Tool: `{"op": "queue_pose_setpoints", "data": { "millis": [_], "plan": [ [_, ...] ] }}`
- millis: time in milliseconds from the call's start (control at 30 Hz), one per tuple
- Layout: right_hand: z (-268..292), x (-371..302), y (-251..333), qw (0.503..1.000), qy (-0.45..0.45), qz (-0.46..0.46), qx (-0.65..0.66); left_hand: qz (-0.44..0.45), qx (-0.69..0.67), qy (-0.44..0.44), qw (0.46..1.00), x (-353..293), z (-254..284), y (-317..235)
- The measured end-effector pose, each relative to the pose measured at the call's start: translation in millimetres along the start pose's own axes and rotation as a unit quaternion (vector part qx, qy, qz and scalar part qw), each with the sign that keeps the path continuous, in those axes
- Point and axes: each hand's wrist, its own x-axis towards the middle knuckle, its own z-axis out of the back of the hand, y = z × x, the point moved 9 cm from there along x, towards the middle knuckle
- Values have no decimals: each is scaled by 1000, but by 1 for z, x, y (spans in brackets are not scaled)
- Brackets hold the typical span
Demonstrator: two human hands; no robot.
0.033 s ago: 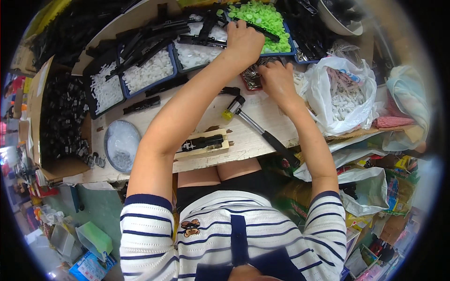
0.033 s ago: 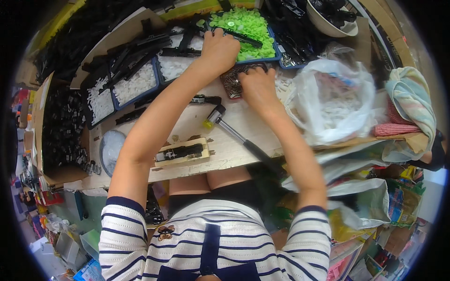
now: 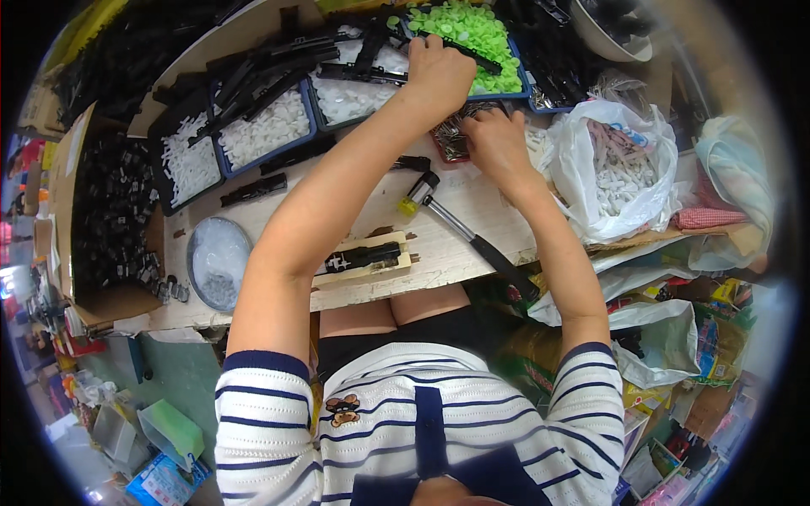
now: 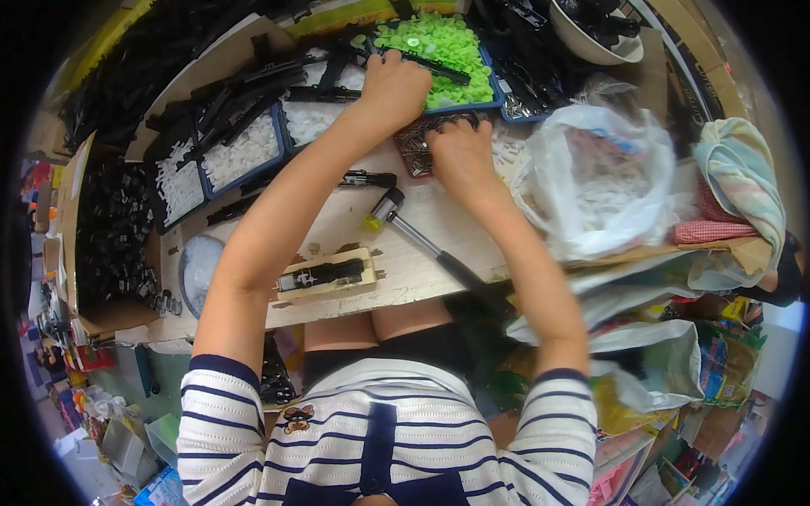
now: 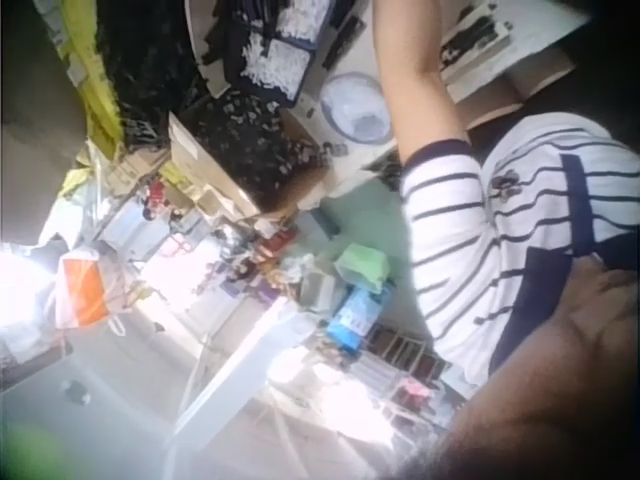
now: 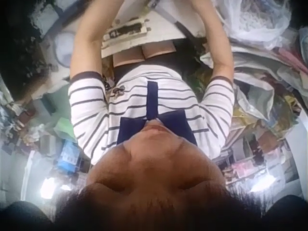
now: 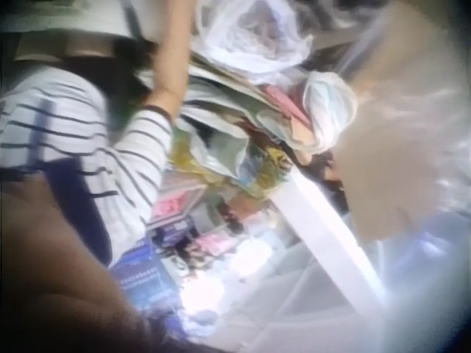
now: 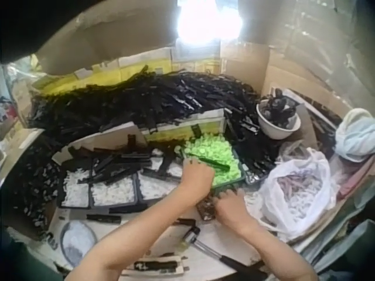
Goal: The person assembles small plastic toy components by hand at a workbench, using a hammer and pliers to join the parts.
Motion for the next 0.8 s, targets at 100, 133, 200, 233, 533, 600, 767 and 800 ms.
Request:
{"op": "queue_pose_setpoints", "data": {
  "millis": [100,133,200,233,533,600,767,800],
  "plan": [
    [1,1,5,1000,-1,25,10,-9,-5,7,1000,6,-4,1],
    [1,0,4,1000,8,24,19,-11,-3,6,1000,6,-4,2],
    [3,-2,2,999,-2,17,33,-11,-20,21,1000,6,-7,5],
    [5,-4,1,999,-11,12,46,-13,-19,20,1000,7,-6,7],
    [10,-14,-2,991,-37,4,131,-6,-51,-50,997,1,-6,5],
    [9,-16,1,991,-35,3,132,-15,6,-56,998,1,-4,-2],
    [17,-20,3,988,-24,3,151,-19,9,-9,1000,5,-6,-4],
    [19,-21,0,985,-39,-7,170,-19,-25,-32,999,5,-2,0]
  ]
}}
